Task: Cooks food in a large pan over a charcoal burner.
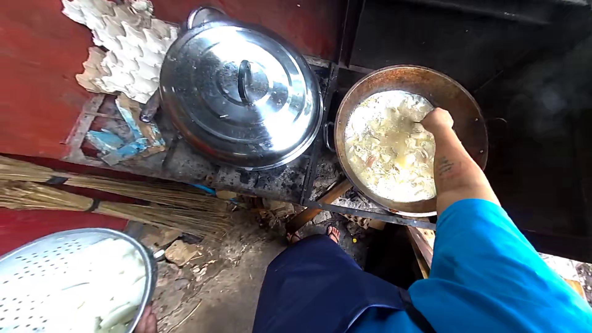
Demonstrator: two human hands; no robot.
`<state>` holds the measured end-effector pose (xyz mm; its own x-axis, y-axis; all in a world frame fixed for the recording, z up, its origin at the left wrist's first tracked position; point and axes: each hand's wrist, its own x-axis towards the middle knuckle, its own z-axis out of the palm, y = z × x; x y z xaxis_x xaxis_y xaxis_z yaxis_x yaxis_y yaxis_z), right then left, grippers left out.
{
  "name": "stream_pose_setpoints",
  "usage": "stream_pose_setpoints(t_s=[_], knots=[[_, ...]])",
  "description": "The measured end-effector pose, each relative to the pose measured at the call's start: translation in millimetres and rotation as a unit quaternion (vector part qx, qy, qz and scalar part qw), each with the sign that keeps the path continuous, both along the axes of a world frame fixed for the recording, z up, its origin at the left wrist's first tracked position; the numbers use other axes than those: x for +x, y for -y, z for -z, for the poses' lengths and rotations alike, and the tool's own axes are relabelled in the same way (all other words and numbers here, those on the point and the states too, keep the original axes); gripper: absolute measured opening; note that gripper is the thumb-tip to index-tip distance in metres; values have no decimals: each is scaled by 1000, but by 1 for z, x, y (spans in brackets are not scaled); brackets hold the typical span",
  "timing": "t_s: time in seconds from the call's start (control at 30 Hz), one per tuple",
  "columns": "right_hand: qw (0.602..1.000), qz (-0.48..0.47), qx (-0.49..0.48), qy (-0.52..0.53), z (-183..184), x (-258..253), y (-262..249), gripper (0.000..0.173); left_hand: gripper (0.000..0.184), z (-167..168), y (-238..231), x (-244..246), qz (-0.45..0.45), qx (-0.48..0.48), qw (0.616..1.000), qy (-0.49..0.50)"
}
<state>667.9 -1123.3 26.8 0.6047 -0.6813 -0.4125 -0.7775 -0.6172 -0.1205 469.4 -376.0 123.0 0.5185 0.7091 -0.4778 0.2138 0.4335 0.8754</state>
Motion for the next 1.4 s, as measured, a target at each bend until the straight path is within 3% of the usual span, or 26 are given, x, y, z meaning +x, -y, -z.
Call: stream_pose_setpoints(t_s=[0.23, 0.67, 0.8, 0.97, 1.23, 1.4], knots=[[987, -108, 110, 54, 16, 2, -12, 30, 20, 11, -4, 4, -7, -6, 1000, 1], [966, -116, 179, 143, -3, -32, -40, 25, 18, 15, 13, 25, 4, 2, 999, -32], [976, -114, 116, 148, -26, -37, -44, 25, 18, 17, 11, 24, 1, -3, 1000, -31], [991, -107, 11, 80, -38, -28, -60, 29, 18, 18, 5, 21, -3, -2, 1000, -28], [983, -169, 46, 47, -30, -13, -80, 28, 17, 14, 6, 14, -22, 3, 999, -31], [992, -111, -4, 58, -35, -7, -68, 29, 17, 16, 1, 9, -32, 2, 999, -34]])
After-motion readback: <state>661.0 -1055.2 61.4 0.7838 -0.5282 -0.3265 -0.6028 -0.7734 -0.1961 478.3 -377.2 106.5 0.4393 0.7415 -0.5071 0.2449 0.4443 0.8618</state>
